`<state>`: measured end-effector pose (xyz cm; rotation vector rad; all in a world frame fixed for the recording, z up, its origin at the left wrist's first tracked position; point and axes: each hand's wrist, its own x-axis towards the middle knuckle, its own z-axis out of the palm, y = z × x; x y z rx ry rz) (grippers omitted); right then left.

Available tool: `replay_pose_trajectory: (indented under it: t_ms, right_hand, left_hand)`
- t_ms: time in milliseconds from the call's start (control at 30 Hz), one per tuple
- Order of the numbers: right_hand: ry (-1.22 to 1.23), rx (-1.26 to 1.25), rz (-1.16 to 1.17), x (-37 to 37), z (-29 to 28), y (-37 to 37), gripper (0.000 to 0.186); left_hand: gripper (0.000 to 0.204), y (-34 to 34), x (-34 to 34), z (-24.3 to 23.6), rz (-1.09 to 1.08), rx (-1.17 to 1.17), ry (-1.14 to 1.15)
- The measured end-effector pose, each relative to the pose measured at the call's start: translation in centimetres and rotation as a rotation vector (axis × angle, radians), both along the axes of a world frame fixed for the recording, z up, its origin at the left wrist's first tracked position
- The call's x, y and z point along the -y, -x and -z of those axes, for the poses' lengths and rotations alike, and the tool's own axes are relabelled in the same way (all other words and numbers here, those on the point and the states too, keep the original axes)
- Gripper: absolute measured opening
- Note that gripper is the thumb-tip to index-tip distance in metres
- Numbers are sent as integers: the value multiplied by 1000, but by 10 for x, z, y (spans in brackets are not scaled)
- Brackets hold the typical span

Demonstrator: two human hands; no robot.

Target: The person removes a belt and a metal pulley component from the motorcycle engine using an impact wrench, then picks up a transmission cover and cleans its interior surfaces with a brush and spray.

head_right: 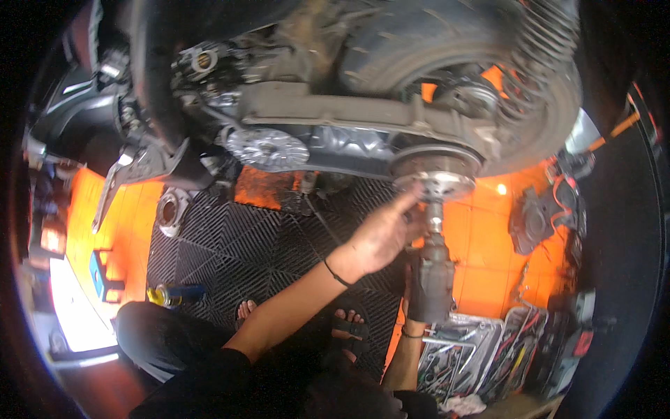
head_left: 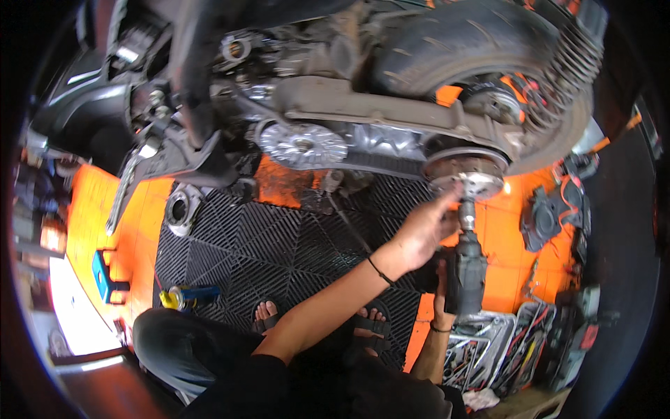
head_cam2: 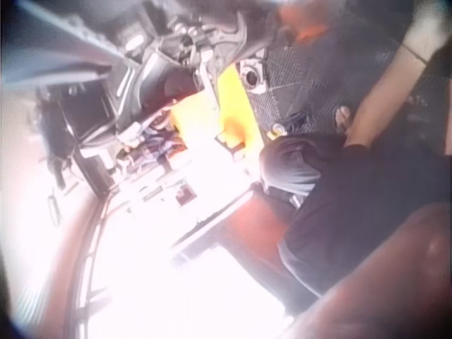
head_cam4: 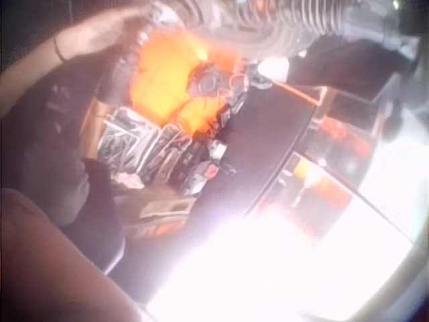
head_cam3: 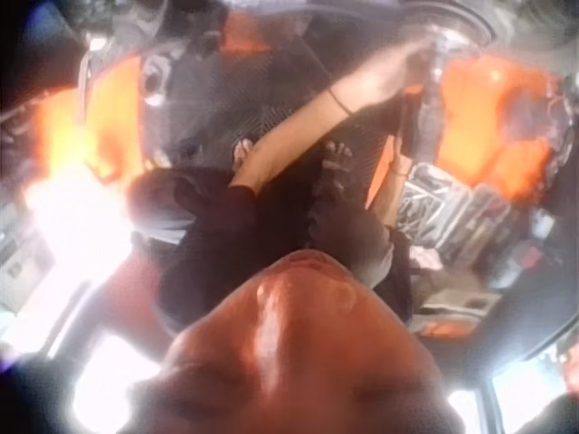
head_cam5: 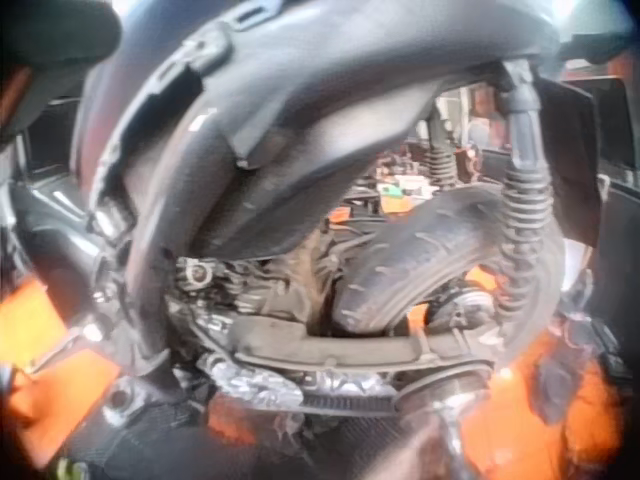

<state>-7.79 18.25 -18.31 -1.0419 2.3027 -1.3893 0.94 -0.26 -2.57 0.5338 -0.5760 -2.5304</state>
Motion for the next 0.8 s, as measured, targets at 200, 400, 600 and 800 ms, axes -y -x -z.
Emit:
replay_pose_trajectory:
  t_ms: [200, 400, 600, 800]
  right_hand:
    - [333, 205, 78, -19, -2, -13, 54]
    - [286, 113, 315, -17, -4, 1, 30]
    - [101, -555, 507, 13, 19, 68, 35]
    - [55, -476, 623, 17, 35, 112, 36]
  left_hand:
    - [55, 0, -33, 19, 97, 225, 203]
    - [51, -34, -36, 47, 140, 353, 455]
    - [49, -66, -18, 62, 122, 585, 581]
    - [39, -68, -21, 80, -29, 599, 643]
